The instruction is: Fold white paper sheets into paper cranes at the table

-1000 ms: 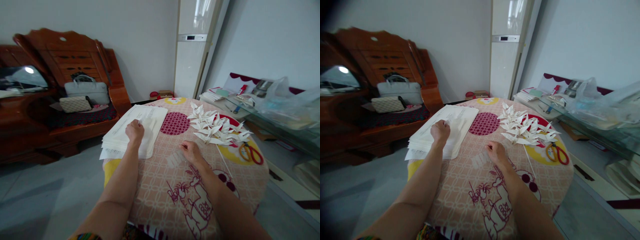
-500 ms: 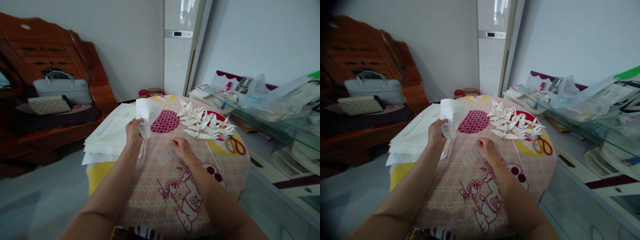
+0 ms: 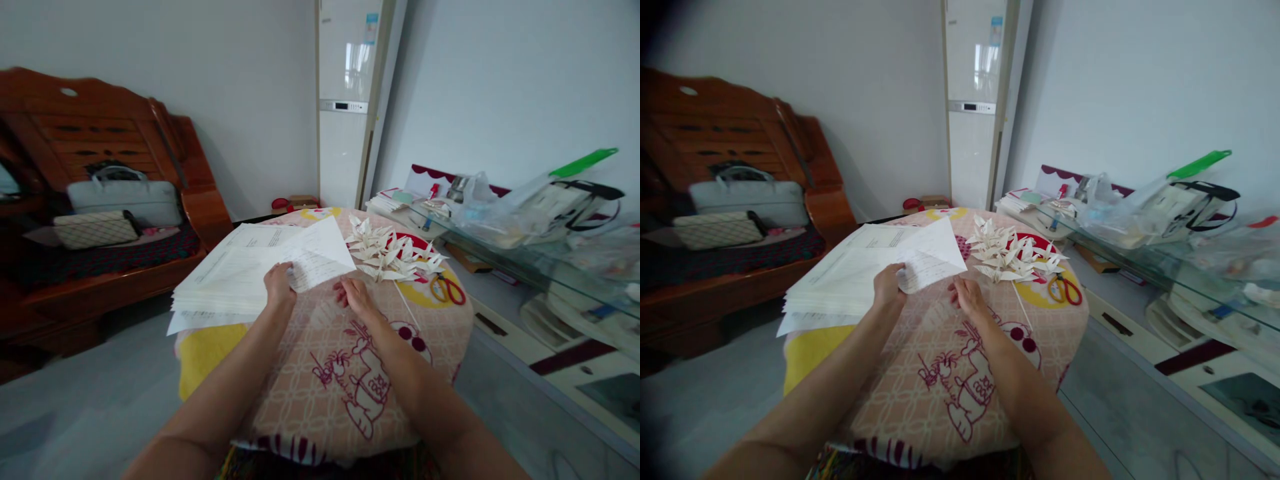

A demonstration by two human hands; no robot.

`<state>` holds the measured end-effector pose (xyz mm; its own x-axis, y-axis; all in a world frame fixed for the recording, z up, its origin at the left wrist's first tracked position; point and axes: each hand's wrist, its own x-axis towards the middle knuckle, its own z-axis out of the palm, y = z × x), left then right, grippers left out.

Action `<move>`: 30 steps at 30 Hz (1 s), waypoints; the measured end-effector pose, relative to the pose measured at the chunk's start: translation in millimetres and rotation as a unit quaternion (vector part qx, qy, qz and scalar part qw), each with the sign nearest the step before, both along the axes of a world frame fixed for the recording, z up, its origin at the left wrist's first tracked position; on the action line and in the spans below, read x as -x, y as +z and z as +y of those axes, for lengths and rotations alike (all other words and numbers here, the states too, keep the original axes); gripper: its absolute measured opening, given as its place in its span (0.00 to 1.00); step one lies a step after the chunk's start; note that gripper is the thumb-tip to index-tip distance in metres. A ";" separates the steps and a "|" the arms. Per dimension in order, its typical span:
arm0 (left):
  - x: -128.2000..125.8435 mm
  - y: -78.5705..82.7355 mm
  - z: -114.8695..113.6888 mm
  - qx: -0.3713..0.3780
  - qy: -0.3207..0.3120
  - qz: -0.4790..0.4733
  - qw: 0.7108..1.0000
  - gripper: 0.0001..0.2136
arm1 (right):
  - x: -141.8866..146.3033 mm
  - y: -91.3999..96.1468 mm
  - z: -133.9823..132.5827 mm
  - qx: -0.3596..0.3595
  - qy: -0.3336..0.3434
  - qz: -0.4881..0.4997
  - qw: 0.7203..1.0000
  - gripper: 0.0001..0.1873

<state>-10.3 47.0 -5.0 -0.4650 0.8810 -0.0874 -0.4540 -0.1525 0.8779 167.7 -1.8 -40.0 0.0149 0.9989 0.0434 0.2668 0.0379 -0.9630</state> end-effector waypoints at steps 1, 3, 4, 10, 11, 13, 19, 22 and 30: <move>-2.8 -5.6 -6.1 0.012 -0.007 -0.001 1.000 0.09 | -1.7 1.0 -3.0 0.031 -0.007 0.067 0.997 0.25; -6.6 -15.1 -18.6 0.035 -0.022 -0.001 0.999 0.09 | -6.8 3.7 -10.9 0.078 -0.024 0.169 0.982 0.26; -7.5 -18.8 -24.7 0.042 -0.030 0.001 0.999 0.09 | -9.9 5.3 -15.7 0.090 -0.028 0.192 0.977 0.27; -6.9 -29.3 -62.0 0.057 -0.103 0.019 0.993 0.14 | -25.9 8.8 -44.0 0.110 -0.054 0.281 0.952 0.27; -6.6 -30.0 -68.6 0.048 -0.126 0.018 0.991 0.16 | -28.0 8.1 -47.8 0.098 -0.055 0.267 0.957 0.22; -5.9 -31.2 -80.8 0.030 -0.161 0.021 0.986 0.19 | -33.4 6.7 -54.2 0.073 -0.053 0.228 0.969 0.13; 4.4 -36.7 -91.0 -0.046 -0.219 0.088 0.971 0.33 | -61.7 8.5 -62.7 0.113 -0.003 0.192 0.975 0.13; 13.7 -42.9 -85.3 -0.096 -0.274 0.232 0.928 0.35 | -76.0 12.0 -63.4 0.160 0.038 0.167 0.972 0.14; 23.1 -38.3 -93.4 -0.188 -0.205 0.652 0.706 0.27 | -95.7 18.6 -66.9 0.213 0.104 0.109 0.966 0.20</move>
